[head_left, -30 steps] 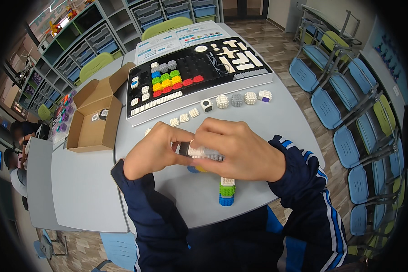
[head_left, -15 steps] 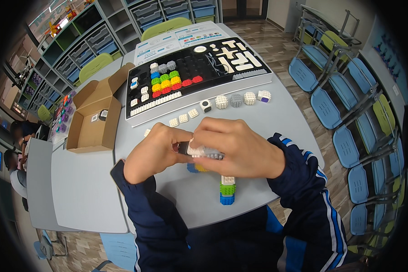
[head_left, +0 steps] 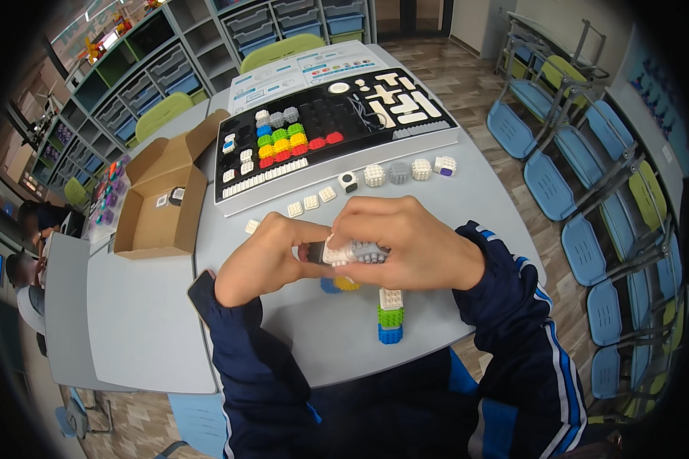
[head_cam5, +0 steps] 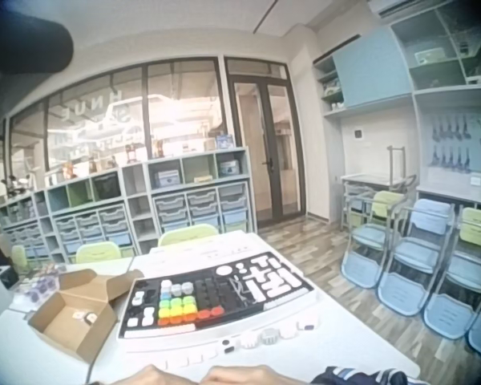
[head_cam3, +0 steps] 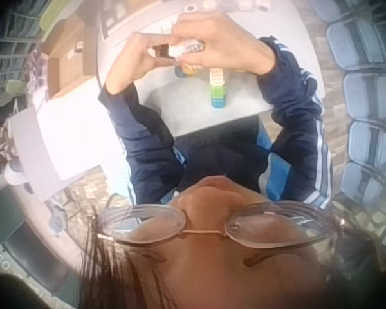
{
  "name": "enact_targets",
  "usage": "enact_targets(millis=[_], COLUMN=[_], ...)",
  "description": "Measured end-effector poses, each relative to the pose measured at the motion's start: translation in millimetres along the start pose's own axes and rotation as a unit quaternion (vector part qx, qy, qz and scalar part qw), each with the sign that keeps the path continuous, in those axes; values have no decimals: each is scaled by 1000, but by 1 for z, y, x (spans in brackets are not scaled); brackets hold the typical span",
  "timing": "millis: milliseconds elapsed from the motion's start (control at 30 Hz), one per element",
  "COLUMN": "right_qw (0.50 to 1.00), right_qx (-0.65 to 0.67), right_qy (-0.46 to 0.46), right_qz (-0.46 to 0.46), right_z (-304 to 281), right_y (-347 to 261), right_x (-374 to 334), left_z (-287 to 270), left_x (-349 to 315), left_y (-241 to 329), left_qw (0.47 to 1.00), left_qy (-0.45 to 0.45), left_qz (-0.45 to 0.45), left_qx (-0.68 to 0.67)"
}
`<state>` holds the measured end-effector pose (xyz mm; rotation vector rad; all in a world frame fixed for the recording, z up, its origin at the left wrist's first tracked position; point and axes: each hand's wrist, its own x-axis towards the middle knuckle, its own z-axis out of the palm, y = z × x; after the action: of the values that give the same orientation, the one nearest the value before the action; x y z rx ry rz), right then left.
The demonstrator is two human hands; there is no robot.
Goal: The person disassembles a multi-colored block structure on a table. They remove individual white, gray, and black pieces one by one, placing them on the table surface. The structure is reduced to a smaller base as the person continues to separate and set aside the components.
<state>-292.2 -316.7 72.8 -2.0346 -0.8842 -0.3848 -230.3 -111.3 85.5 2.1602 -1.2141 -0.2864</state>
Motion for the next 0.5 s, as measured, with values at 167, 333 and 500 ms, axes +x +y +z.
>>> enact_targets(millis=[167, 333, 500], right_qw=[1000, 999, 998], right_qx=[8, 35, 10], right_qy=[7, -34, -42], right_qz=[-11, 4, 39], right_z=[-1, -6, -6], right_y=[2, 0, -9], right_x=[1, 2, -2], left_z=[0, 4, -7], left_x=[1, 2, -1], left_y=[-2, -21, -10], left_qw=[1000, 997, 999], left_qy=[-8, 15, 11], left_qz=[0, 81, 30], left_qx=[0, -4, -24])
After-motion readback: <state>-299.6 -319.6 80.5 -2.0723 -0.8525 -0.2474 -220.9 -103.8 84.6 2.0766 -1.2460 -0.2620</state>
